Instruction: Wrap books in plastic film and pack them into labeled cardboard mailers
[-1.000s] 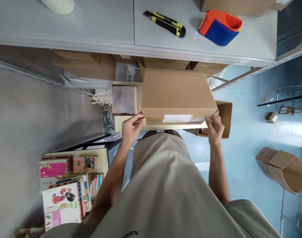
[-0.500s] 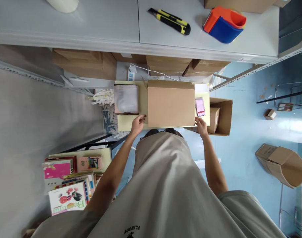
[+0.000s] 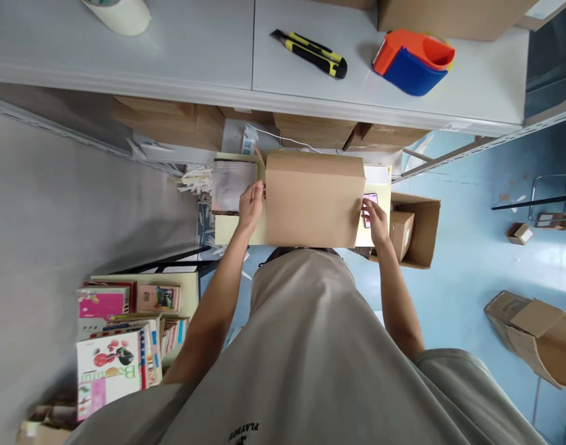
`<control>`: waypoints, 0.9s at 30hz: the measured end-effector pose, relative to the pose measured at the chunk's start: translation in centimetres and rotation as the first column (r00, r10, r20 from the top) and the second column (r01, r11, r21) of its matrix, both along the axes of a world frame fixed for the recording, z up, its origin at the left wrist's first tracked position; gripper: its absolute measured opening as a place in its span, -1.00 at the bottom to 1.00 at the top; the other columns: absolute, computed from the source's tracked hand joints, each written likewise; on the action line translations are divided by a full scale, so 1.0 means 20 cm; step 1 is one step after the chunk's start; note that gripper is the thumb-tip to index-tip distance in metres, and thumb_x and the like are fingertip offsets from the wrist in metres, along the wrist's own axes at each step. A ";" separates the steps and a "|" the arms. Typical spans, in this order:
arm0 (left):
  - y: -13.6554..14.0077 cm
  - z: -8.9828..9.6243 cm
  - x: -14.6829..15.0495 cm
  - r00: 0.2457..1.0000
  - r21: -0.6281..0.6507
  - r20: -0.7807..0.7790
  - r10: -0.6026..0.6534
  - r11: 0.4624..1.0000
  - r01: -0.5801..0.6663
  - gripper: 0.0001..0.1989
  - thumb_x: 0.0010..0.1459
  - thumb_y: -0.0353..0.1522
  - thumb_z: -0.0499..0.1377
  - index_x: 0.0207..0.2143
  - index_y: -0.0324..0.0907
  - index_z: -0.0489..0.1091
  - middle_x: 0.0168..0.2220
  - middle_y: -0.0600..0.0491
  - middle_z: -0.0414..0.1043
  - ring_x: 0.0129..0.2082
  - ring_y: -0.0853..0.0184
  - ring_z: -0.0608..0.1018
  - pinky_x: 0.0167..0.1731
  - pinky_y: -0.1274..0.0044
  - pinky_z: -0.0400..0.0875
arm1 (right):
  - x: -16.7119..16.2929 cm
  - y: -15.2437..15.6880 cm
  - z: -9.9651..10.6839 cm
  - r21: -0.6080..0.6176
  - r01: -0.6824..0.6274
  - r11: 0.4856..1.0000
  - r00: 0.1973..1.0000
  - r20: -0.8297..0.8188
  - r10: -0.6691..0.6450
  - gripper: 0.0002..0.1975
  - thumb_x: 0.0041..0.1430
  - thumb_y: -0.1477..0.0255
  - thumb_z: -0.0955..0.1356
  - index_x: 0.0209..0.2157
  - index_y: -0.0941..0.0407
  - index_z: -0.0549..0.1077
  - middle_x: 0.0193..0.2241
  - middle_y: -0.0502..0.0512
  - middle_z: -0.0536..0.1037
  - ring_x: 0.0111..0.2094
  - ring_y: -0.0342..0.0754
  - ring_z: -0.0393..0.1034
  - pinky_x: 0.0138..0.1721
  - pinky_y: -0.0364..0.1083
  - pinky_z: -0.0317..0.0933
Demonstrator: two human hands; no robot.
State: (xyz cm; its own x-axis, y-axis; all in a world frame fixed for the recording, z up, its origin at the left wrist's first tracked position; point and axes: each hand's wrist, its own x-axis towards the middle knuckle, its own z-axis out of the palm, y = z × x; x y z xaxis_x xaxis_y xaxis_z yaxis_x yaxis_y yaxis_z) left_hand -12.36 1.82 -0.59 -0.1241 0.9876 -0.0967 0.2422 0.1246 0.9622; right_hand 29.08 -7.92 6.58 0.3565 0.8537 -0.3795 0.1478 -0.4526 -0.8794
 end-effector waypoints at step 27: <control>-0.20 0.72 0.33 0.797 0.199 -0.575 -0.184 0.914 0.355 -0.38 0.60 0.09 0.21 0.51 0.05 0.51 0.67 -0.11 0.34 0.79 -0.10 0.13 0.79 -0.07 -0.09 | 0.14 0.41 0.40 0.316 -0.482 0.817 0.850 0.395 0.348 -0.45 0.64 -0.19 0.33 0.14 -0.11 0.76 0.17 0.19 0.82 0.30 0.27 0.65 0.28 0.29 0.58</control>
